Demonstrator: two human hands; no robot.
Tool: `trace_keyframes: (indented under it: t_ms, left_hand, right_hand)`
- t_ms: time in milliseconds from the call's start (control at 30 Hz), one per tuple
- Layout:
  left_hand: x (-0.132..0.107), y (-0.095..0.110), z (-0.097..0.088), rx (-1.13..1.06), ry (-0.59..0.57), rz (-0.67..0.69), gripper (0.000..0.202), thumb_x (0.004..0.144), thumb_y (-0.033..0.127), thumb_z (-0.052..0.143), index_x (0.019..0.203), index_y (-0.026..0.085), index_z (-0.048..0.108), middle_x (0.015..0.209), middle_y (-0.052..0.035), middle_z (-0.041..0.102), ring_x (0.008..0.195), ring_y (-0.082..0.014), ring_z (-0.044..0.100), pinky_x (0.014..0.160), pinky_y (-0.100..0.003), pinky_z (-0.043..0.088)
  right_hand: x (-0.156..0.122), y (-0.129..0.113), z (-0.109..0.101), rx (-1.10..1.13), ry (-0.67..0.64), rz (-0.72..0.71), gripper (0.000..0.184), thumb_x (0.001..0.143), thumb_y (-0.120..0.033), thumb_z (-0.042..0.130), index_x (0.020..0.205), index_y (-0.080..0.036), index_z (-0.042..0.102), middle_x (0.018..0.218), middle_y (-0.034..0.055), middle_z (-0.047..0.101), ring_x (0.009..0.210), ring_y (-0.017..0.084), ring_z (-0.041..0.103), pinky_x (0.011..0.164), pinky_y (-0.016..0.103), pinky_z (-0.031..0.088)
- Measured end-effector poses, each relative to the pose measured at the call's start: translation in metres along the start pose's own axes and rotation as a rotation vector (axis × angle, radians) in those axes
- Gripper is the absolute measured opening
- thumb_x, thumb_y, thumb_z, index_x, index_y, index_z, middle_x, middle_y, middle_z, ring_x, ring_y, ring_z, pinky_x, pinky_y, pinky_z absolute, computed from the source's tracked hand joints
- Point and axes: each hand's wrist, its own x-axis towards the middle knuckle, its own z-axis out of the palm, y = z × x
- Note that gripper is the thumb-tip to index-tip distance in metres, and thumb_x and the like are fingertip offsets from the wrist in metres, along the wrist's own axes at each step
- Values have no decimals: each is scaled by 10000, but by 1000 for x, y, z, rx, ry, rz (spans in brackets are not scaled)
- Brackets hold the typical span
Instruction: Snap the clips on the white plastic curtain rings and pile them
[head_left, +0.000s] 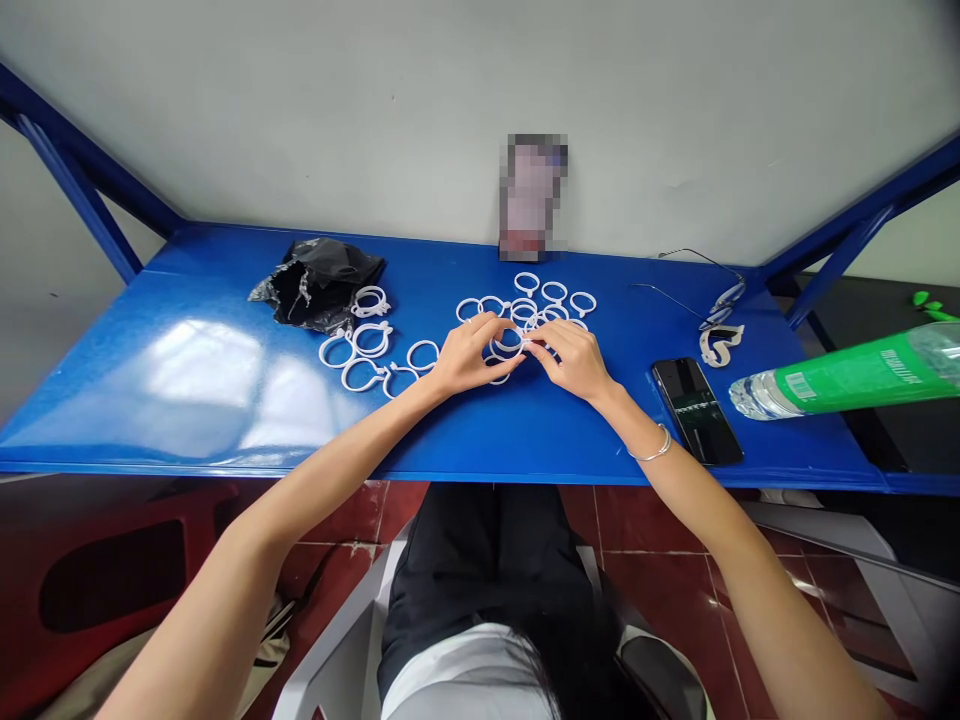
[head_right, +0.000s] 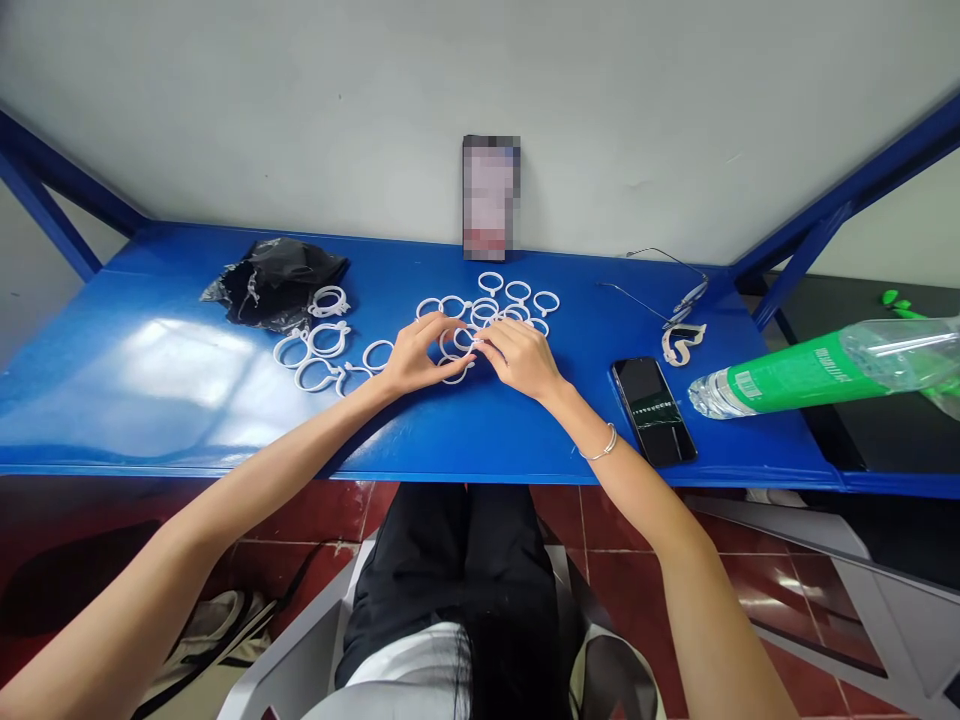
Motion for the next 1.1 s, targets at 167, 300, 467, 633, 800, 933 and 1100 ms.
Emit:
trace_keyframes:
  t_ms: [167, 300, 467, 633, 800, 933, 1100]
  left_hand:
    - [-1, 1, 1, 1, -15, -16, 317, 848, 449, 646, 985, 165, 606, 764, -23, 647, 680, -138, 614, 604, -238, 451]
    - [-2, 1, 1, 4, -30, -25, 316, 840, 454, 645, 964, 165, 612, 741, -16, 639, 662, -134, 608, 593, -236, 443]
    - [-1, 1, 0, -6, -28, -17, 310, 843, 454, 643, 956, 168, 607, 727, -8, 625, 647, -129, 591, 589, -236, 433]
    - [0, 2, -2, 22, -47, -2, 303, 856, 463, 619, 947, 175, 609, 729, -12, 632, 645, -132, 592, 588, -238, 434]
    - [1, 3, -5, 29, -75, 4, 298, 877, 465, 588, 946, 176, 606, 744, -23, 642, 672, -141, 610, 598, -247, 447]
    - [2, 4, -5, 34, -91, -3, 299, 878, 467, 583, 947, 176, 608, 740, -28, 644, 688, -147, 623, 592, -251, 448]
    - [1, 3, -6, 33, -104, -1, 310, 884, 475, 578, 949, 173, 606, 751, -31, 652, 702, -148, 628, 602, -251, 448]
  right_hand:
    - [-1, 0, 1, 3, 13, -7, 214, 991, -285, 508, 855, -197, 648, 775, 48, 722, 720, 195, 647, 651, 320, 476]
    - [-2, -1, 1, 22, 12, 0, 221, 989, -284, 510, 833, -201, 642, 752, 42, 705, 700, 190, 635, 647, 315, 470]
    - [-2, -1, 1, 54, 13, 10, 216, 980, -272, 518, 820, -195, 640, 748, 43, 698, 696, 190, 627, 651, 315, 458]
    - [-3, -1, 2, 61, 15, 16, 226, 982, -277, 507, 815, -194, 635, 732, 48, 680, 687, 193, 617, 641, 320, 439]
    - [-3, -2, 2, 15, -31, 57, 265, 993, -321, 466, 808, -215, 622, 730, 48, 679, 696, 206, 624, 648, 336, 453]
    - [-3, -2, 1, 23, -38, 67, 296, 1000, -347, 446, 798, -214, 617, 729, 51, 678, 699, 207, 620, 651, 339, 449]
    - [-2, -2, 1, 14, -44, 64, 318, 1007, -366, 440, 786, -216, 613, 735, 49, 679, 699, 202, 619, 653, 334, 444]
